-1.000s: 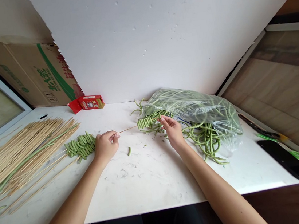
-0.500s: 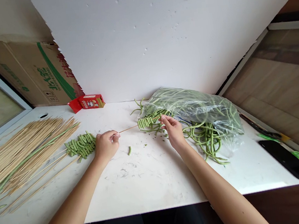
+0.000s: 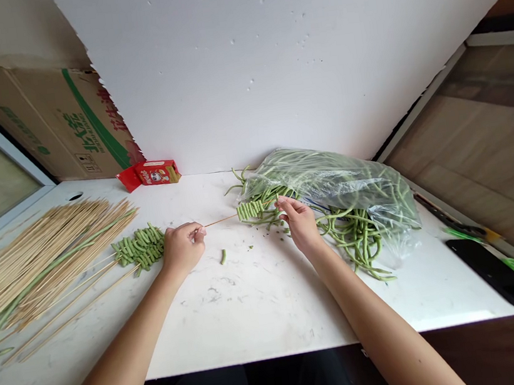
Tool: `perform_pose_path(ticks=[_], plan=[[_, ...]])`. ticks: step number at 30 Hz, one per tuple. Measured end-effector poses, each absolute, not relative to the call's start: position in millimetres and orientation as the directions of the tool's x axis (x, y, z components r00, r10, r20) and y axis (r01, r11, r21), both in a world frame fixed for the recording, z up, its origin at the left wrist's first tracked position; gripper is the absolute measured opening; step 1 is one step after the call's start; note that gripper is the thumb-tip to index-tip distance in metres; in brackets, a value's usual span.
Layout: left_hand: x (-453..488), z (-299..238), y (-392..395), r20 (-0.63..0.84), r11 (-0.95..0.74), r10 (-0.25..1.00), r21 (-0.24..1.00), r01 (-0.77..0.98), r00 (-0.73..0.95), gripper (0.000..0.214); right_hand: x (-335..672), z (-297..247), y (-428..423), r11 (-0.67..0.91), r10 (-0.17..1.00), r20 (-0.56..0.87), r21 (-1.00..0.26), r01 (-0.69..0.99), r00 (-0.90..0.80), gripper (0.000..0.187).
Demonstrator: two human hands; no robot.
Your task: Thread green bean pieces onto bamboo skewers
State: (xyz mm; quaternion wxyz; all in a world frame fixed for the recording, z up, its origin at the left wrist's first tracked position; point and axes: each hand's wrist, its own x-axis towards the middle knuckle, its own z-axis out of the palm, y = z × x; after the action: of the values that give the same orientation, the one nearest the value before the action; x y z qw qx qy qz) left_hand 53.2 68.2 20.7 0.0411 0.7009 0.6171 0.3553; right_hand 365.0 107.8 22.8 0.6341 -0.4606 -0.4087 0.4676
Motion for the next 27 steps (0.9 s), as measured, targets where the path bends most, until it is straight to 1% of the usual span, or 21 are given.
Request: perform_pose_path(ticks=[4,9,12,14,15,17,19,22,27], plan=[[51.9,19.2,68.5,0.451,-0.236,0.892,0.496,0.835,-0.015,0.02,365.2,20.1,108.9,0.14,0.974,0.092,-0.963,-0.23,0.209,0.035],[52.8,18.9,68.1,0.468,-0.251,0.884,0.491,0.834,-0.01,0.019,362.9,21.1,106.8,0.151,0.968,0.089,-0.954,-0.259,0.236,0.035],[51.8,17.4,68.8,0.491,-0.266,0.87,0.53,0.805,-0.036,0.02,365.7,23.9,106.5,0.204,0.94,0.092,-0.924,-0.323,0.329,0.037],[49.9,15.5,70.0,0.506,-0.257,0.858,0.575,0.777,-0.091,0.022,369.5,25.2,107.5,0.241,0.913,0.077,-0.894,-0.377,0.401,0.04],[49.0,14.5,70.7,0.511,-0.25,0.851,0.593,0.766,-0.118,0.023,371.4,25.3,108.2,0.24,0.911,0.061,-0.882,-0.405,0.408,0.041],[47.7,13.0,71.8,0.522,-0.248,0.842,0.603,0.758,-0.139,0.023,373.4,24.6,109.4,0.2,0.93,0.027,-0.874,-0.443,0.366,0.043],[47.9,12.7,72.3,0.533,-0.268,0.838,0.588,0.763,-0.116,0.022,372.4,22.8,109.9,0.14,0.952,-0.007,-0.879,-0.455,0.306,0.045],[50.2,14.2,71.6,0.541,-0.3,0.838,0.564,0.769,-0.07,0.022,367.8,20.0,109.2,0.086,0.965,-0.042,-0.883,-0.461,0.26,0.05],[54.1,18.2,68.8,0.523,-0.291,0.851,0.535,0.793,-0.04,0.019,364.1,19.3,107.0,0.06,0.983,-0.03,-0.88,-0.47,0.182,0.054]])
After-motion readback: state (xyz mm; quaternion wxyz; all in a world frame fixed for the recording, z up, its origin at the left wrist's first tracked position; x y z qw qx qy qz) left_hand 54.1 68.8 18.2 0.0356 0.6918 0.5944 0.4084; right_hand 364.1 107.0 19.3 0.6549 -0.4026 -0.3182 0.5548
